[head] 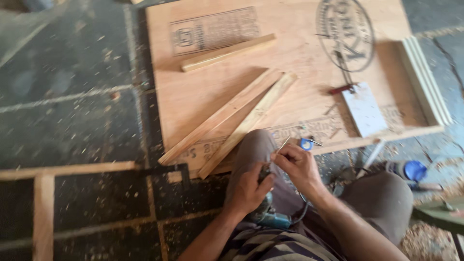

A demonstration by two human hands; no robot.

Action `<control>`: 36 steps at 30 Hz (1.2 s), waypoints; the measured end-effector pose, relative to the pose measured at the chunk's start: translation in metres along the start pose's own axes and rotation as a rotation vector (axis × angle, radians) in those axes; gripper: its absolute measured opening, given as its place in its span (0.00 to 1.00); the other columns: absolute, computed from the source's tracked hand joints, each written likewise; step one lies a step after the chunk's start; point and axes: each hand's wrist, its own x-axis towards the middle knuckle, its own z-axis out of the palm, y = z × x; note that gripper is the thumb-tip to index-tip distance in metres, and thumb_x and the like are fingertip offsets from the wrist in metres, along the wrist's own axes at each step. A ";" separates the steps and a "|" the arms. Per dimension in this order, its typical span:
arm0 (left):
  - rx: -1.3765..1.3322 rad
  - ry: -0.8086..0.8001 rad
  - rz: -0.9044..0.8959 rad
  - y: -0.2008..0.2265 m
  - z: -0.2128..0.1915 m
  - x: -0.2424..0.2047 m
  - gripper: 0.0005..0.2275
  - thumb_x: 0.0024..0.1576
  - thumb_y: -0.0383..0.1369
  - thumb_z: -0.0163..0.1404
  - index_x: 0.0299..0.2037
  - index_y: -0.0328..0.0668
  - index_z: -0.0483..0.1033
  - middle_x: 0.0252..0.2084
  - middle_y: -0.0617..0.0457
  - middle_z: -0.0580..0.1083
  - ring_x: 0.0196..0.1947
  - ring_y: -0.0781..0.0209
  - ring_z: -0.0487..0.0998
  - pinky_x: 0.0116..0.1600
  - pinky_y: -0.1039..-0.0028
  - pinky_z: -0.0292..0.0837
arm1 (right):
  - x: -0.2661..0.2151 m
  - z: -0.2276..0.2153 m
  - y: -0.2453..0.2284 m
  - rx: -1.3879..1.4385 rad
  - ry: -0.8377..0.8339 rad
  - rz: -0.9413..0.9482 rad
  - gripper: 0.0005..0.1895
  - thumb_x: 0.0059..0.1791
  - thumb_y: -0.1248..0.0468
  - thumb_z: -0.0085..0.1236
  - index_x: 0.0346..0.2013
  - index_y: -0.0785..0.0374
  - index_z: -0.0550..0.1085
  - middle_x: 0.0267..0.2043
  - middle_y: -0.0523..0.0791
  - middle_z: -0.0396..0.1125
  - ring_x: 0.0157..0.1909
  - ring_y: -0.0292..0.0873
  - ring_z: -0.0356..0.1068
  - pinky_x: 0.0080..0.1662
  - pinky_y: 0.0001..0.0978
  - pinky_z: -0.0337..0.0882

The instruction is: The person uses a square and a pen to mark lines on wooden planks, then uses a power drill to make holes in the wood while sitting on the floor.

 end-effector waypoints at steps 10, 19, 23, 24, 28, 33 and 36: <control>-0.102 -0.017 -0.181 -0.011 -0.013 0.016 0.13 0.62 0.38 0.49 0.48 0.37 0.69 0.26 0.47 0.77 0.28 0.56 0.85 0.34 0.67 0.77 | 0.159 -0.039 0.283 -0.156 0.055 0.502 0.14 0.51 0.55 0.60 0.37 0.63 0.82 0.31 0.48 0.75 0.30 0.40 0.70 0.36 0.36 0.73; -0.080 -0.066 -0.265 -0.029 -0.033 0.044 0.16 0.61 0.42 0.49 0.49 0.37 0.70 0.26 0.47 0.79 0.28 0.56 0.86 0.35 0.68 0.78 | 0.162 -0.039 0.374 -0.913 0.003 0.206 0.28 0.46 0.70 0.53 0.62 0.51 0.69 0.54 0.50 0.70 0.54 0.54 0.70 0.50 0.49 0.73; -0.103 -0.043 -0.264 -0.033 -0.035 0.044 0.16 0.61 0.43 0.49 0.49 0.36 0.70 0.28 0.47 0.79 0.29 0.57 0.86 0.36 0.69 0.79 | 0.157 -0.033 0.373 -1.094 -0.003 -0.004 0.23 0.51 0.68 0.51 0.60 0.49 0.68 0.52 0.46 0.71 0.56 0.51 0.71 0.55 0.50 0.72; -0.105 -0.035 -0.269 -0.034 -0.035 0.044 0.17 0.62 0.42 0.49 0.49 0.35 0.70 0.29 0.47 0.79 0.30 0.58 0.86 0.36 0.69 0.79 | 0.162 -0.032 0.369 -1.082 0.011 -0.045 0.21 0.51 0.68 0.50 0.59 0.50 0.69 0.50 0.46 0.72 0.55 0.51 0.72 0.56 0.51 0.73; -0.213 -0.051 -0.285 -0.039 -0.034 0.036 0.18 0.63 0.42 0.49 0.53 0.33 0.69 0.33 0.49 0.78 0.35 0.60 0.85 0.41 0.70 0.79 | 0.173 -0.036 0.322 -0.796 0.024 0.420 0.16 0.58 0.62 0.47 0.60 0.49 0.73 0.50 0.49 0.74 0.45 0.51 0.76 0.44 0.45 0.77; -0.658 -0.089 -0.223 -0.045 -0.026 0.026 0.22 0.65 0.40 0.46 0.63 0.29 0.66 0.44 0.47 0.76 0.43 0.62 0.77 0.53 0.71 0.74 | 0.130 -0.045 0.190 -0.172 0.053 0.297 0.21 0.46 0.58 0.65 0.51 0.62 0.75 0.45 0.48 0.77 0.47 0.43 0.77 0.49 0.37 0.76; -0.663 -0.114 -0.178 -0.046 -0.026 0.018 0.22 0.67 0.40 0.40 0.65 0.30 0.66 0.48 0.47 0.75 0.46 0.63 0.78 0.54 0.73 0.72 | 0.068 -0.038 0.111 -0.140 -0.165 0.303 0.15 0.51 0.55 0.59 0.47 0.61 0.80 0.44 0.46 0.79 0.46 0.42 0.79 0.50 0.36 0.77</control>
